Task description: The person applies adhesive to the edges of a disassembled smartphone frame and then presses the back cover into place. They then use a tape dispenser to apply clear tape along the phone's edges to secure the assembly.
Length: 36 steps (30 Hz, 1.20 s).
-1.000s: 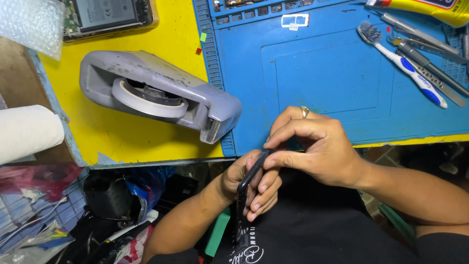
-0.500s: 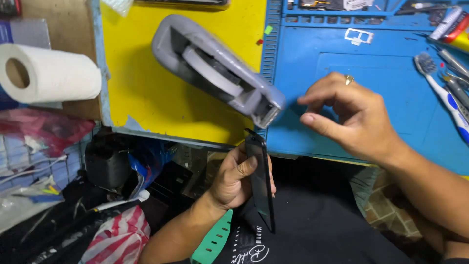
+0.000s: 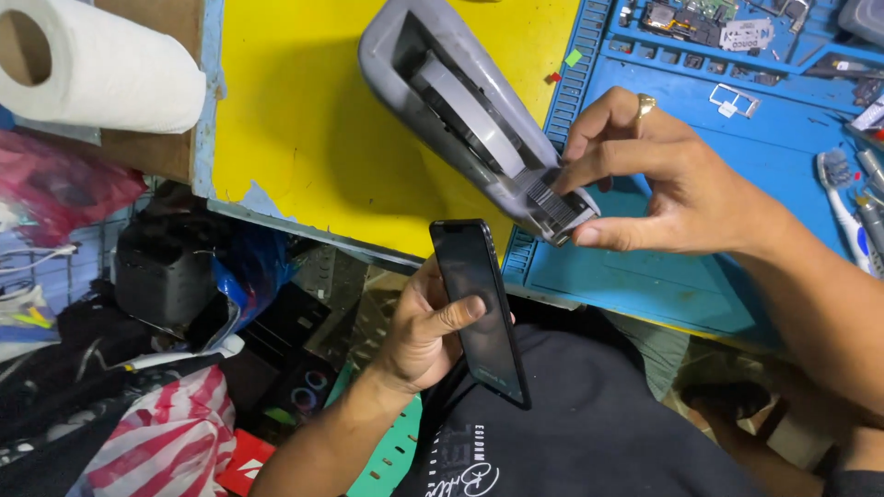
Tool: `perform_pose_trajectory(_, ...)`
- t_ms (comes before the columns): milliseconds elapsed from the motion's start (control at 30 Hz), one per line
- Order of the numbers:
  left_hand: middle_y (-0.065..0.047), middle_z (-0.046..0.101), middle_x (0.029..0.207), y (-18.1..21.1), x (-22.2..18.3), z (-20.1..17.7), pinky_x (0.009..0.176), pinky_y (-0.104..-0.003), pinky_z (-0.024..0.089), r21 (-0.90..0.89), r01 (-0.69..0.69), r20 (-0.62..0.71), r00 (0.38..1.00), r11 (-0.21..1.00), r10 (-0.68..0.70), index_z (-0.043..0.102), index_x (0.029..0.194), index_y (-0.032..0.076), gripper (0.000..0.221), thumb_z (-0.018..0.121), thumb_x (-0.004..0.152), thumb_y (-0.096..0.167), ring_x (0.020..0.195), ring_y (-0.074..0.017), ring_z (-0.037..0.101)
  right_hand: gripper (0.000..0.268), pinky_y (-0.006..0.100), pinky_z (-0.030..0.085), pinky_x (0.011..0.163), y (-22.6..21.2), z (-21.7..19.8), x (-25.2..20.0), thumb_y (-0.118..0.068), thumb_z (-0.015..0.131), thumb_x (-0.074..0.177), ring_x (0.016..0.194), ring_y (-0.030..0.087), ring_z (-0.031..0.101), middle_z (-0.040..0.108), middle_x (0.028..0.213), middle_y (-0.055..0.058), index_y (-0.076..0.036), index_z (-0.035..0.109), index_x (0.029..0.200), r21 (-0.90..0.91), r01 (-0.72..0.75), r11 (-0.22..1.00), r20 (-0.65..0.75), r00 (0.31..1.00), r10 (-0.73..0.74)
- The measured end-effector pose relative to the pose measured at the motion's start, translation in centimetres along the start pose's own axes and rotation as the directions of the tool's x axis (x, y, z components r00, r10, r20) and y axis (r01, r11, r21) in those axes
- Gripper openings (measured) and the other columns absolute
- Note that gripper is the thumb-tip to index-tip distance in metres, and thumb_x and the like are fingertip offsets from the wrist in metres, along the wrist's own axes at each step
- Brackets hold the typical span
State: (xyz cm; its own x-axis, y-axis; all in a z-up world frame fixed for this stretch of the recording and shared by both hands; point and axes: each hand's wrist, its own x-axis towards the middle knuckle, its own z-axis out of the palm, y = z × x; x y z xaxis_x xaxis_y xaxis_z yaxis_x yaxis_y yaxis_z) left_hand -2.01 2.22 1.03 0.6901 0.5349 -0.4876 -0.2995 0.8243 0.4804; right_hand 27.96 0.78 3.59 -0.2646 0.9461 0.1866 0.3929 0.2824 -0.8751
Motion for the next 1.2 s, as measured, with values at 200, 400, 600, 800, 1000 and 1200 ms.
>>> perform_pose_trajectory(200, -0.014, 0.070, 0.093, -0.8, 0.3, -0.5, 0.076, -0.040, 0.062, -0.095, 0.004, -0.086, 0.996, 0.995, -0.013, 0.063, 0.106, 0.004, 0.032, 0.084, 0.084, 0.014, 0.083, -0.0260, 0.071, 0.023, 0.032, 0.051, 0.083, -0.4, 0.0, 1.0, -0.025, 0.078, 0.084, 0.094, 0.021, 0.055, 0.051, 0.109, 0.010, -0.006, 0.076, 0.097, 0.033, 0.063, 0.997, -0.001, 0.998, -0.063)
perform_pose_trajectory(400, -0.013, 0.063, 0.085, -0.7, 0.6, 0.3, 0.063, -0.050, 0.065, -0.037, -0.091, -0.147, 0.986, 0.995, 0.085, 0.058, 0.111, 0.002, 0.039, 0.081, 0.087, 0.022, 0.068, -0.0321, 0.069, 0.014, 0.029, 0.049, 0.076, -2.1, 0.6, 0.4, -0.020, 0.077, 0.086, 0.092, 0.020, 0.054, 0.053, 0.102, 0.009, -0.007, 0.077, 0.090, -0.007, -0.003, 1.000, -0.082, 0.997, 0.002)
perform_pose_trajectory(600, -0.013, 0.064, 0.091, -0.6, 0.8, 0.7, 0.069, -0.047, 0.064, 0.042, -0.173, -0.109, 0.978, 0.984, 0.177, 0.059, 0.111, 0.002, 0.031, 0.076, 0.091, 0.018, 0.077, -0.0297, 0.068, 0.013, 0.028, 0.048, 0.075, -4.1, 3.2, -1.5, -0.013, 0.076, 0.087, 0.082, 0.018, 0.057, 0.058, 0.088, 0.009, -0.001, 0.073, 0.092, 0.058, -0.178, 0.982, -0.354, 0.916, 0.187)
perform_pose_trajectory(800, -0.008, 0.067, 0.101, -1.5, 1.3, 0.3, 0.087, -0.034, 0.053, 0.193, -0.179, -0.067, 0.979, 0.965, 0.195, 0.055, 0.124, 0.004, 0.046, 0.079, 0.087, 0.015, 0.094, -0.0216, 0.064, 0.008, 0.027, 0.047, 0.075, -4.6, 4.9, -2.8, -0.007, 0.077, 0.089, 0.080, 0.016, 0.058, 0.061, 0.089, 0.008, -0.004, 0.073, 0.096, 0.132, -0.239, 0.962, -0.490, 0.828, 0.273)
perform_pose_trajectory(1000, -0.004, 0.065, 0.094, -1.1, 1.3, 1.1, 0.087, -0.032, 0.051, 0.341, -0.184, -0.053, 0.975, 0.922, 0.214, 0.056, 0.116, 0.006, 0.043, 0.081, 0.083, 0.018, 0.090, -0.0176, 0.062, 0.005, 0.027, 0.049, 0.077, -5.0, 6.1, -4.2, -0.006, 0.076, 0.088, 0.079, 0.017, 0.057, 0.059, 0.086, 0.007, -0.004, 0.072, 0.091, 0.209, -0.273, 0.939, -0.524, 0.780, 0.343)
perform_pose_trajectory(1200, -0.006, 0.065, 0.090, -0.9, 1.3, 1.5, 0.082, -0.032, 0.055, 0.375, -0.153, -0.017, 0.985, 0.914, 0.172, 0.051, 0.124, 0.002, 0.053, 0.081, 0.081, 0.015, 0.086, -0.0192, 0.065, 0.004, 0.027, 0.053, 0.078, -4.5, 6.9, -5.4, -0.008, 0.074, 0.090, 0.081, 0.018, 0.061, 0.058, 0.091, 0.008, -0.005, 0.071, 0.092, 0.259, -0.267, 0.928, -0.537, 0.759, 0.368)
